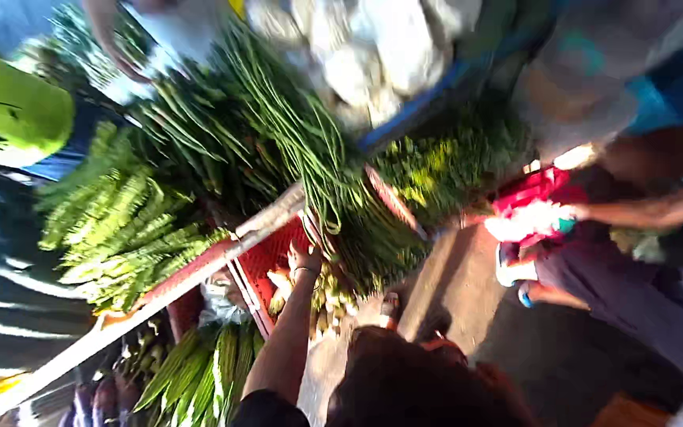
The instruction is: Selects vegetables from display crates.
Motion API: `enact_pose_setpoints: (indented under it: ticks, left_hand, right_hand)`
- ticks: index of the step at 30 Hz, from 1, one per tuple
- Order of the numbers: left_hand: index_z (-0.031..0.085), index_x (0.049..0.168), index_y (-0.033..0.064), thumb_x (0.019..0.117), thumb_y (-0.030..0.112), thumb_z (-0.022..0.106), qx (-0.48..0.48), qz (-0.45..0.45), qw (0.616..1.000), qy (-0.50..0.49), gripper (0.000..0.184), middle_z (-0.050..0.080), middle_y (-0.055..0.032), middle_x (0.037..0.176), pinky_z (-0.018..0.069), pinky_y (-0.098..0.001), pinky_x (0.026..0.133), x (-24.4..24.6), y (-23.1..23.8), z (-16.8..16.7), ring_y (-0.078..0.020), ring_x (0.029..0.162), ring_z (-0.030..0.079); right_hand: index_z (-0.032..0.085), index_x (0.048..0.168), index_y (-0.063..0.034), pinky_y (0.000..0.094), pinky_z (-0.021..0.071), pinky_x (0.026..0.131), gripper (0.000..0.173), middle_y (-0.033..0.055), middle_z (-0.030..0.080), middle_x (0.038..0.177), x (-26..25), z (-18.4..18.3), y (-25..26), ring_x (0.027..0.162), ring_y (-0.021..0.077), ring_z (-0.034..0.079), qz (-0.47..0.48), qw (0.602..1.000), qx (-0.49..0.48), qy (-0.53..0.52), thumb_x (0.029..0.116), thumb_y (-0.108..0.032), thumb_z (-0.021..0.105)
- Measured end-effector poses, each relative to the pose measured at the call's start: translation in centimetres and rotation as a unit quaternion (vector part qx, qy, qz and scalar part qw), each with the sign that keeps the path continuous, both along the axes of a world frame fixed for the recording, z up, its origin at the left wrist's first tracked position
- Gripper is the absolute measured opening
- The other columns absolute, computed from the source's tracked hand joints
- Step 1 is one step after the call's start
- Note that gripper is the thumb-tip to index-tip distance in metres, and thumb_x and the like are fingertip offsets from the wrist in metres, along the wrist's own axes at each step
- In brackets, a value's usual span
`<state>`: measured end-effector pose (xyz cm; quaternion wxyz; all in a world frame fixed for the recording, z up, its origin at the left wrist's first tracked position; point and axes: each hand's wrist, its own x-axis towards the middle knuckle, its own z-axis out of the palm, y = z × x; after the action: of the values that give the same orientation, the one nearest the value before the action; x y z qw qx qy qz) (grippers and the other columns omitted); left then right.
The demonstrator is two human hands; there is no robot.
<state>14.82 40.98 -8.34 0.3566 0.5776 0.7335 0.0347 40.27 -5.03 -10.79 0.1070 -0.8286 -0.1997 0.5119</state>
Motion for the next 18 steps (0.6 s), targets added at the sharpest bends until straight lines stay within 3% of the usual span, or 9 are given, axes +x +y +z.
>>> enact_pose_setpoints:
  ticks: [1,2,3,5,7,10,13,16,18]
  left_hand:
    - [0.021,0.161,0.0011,0.0951,0.041,0.071,-0.027,0.063,0.998,-0.018,0.092,0.044,-0.0282,0.153,0.0409,-0.0539,0.115,0.0,2.2,-1.2,-0.0396,0.140,0.048]
    - [0.026,0.157,-0.0047,0.0961,0.042,0.070,-0.055,0.093,0.994,-0.026,0.090,0.049,-0.0302,0.148,0.0436,-0.0542,0.112,0.1,3.6,-2.3,-0.0401,0.136,0.052]
    - [0.041,0.148,-0.0089,0.0972,0.043,0.068,-0.078,0.095,0.992,-0.016,0.077,0.055,-0.0305,0.140,0.0462,-0.0556,0.107,0.8,4.5,-2.7,-0.0403,0.129,0.057]
    - [0.064,0.132,0.0006,0.1026,0.039,0.058,-0.113,0.044,0.992,0.021,0.048,0.064,-0.0237,0.133,0.0474,-0.0562,0.105,2.9,5.0,-1.4,-0.0368,0.126,0.060]
    - [0.066,0.134,0.0129,0.1049,0.035,0.054,-0.101,0.009,0.995,0.022,0.039,0.065,-0.0182,0.134,0.0475,-0.0563,0.106,4.7,4.6,-1.2,-0.0345,0.127,0.061]
    - [0.058,0.143,0.0119,0.0997,0.038,0.059,-0.037,-0.034,0.998,0.026,0.050,0.063,-0.0194,0.137,0.0475,-0.0582,0.106,5.8,3.3,-2.9,-0.0362,0.127,0.060]
    - [0.049,0.149,0.0043,0.1030,0.045,0.056,-0.097,-0.115,0.988,0.022,0.062,0.053,-0.0258,0.146,0.0396,-0.0606,0.114,7.7,-0.3,-0.9,-0.0422,0.137,0.050]
    - [0.039,0.159,0.0215,0.0943,0.063,0.061,-0.200,-0.255,0.945,0.052,0.080,0.045,-0.0199,0.156,0.0350,-0.0670,0.114,10.0,-7.6,-1.6,-0.0419,0.142,0.045]
    - [0.031,0.163,0.0249,0.0854,0.064,0.072,-0.218,-0.299,0.926,0.077,0.096,0.027,-0.0256,0.165,0.0233,-0.0734,0.115,11.5,-12.3,-2.0,-0.0487,0.151,0.026]
  right_hand:
    - [0.063,0.135,-0.0012,0.0583,0.0473,0.108,0.043,0.0231,0.069,0.126,0.6,-0.5,0.6,0.120,0.0384,0.065,0.041,0.999,-0.007,0.011,0.1049,-0.031,0.058]
    - [0.064,0.135,-0.0023,0.0580,0.0478,0.108,0.043,0.0217,0.070,0.126,1.4,-0.5,1.6,0.120,0.0372,0.066,0.079,0.997,-0.009,0.025,0.1040,-0.033,0.060]
    - [0.065,0.134,-0.0026,0.0571,0.0491,0.106,0.044,0.0209,0.070,0.125,2.7,-0.4,3.0,0.118,0.0362,0.067,0.115,0.993,-0.003,0.032,0.1025,-0.034,0.062]
    - [0.062,0.137,-0.0016,0.0556,0.0489,0.107,0.047,0.0218,0.068,0.128,5.9,1.5,6.7,0.119,0.0363,0.066,0.166,0.986,0.004,0.029,0.1023,-0.033,0.062]
    - [0.058,0.141,0.0000,0.0539,0.0501,0.107,0.045,0.0230,0.066,0.132,9.3,3.8,10.8,0.120,0.0362,0.066,0.159,0.987,0.034,0.006,0.1043,-0.026,0.060]
    - [0.059,0.140,-0.0021,0.0542,0.0525,0.103,0.042,0.0217,0.066,0.130,12.5,5.6,17.9,0.116,0.0352,0.068,0.155,0.982,0.105,-0.034,0.1067,-0.026,0.054]
    - [0.059,0.143,-0.0080,0.0495,0.0502,0.108,0.044,0.0193,0.060,0.141,12.2,7.6,25.6,0.125,0.0323,0.062,0.280,0.947,0.151,-0.036,0.1053,-0.030,0.057]
    - [0.051,0.151,-0.0151,0.0534,0.0411,0.116,0.057,0.0188,0.045,0.157,10.9,5.9,30.6,0.142,0.0360,0.047,0.424,0.892,0.151,-0.037,0.1005,-0.038,0.063]
    - [0.044,0.156,-0.0144,0.0604,0.0367,0.116,0.076,0.0218,0.036,0.161,10.7,3.0,33.2,0.147,0.0428,0.038,0.489,0.853,0.177,-0.036,0.0912,-0.038,0.076]
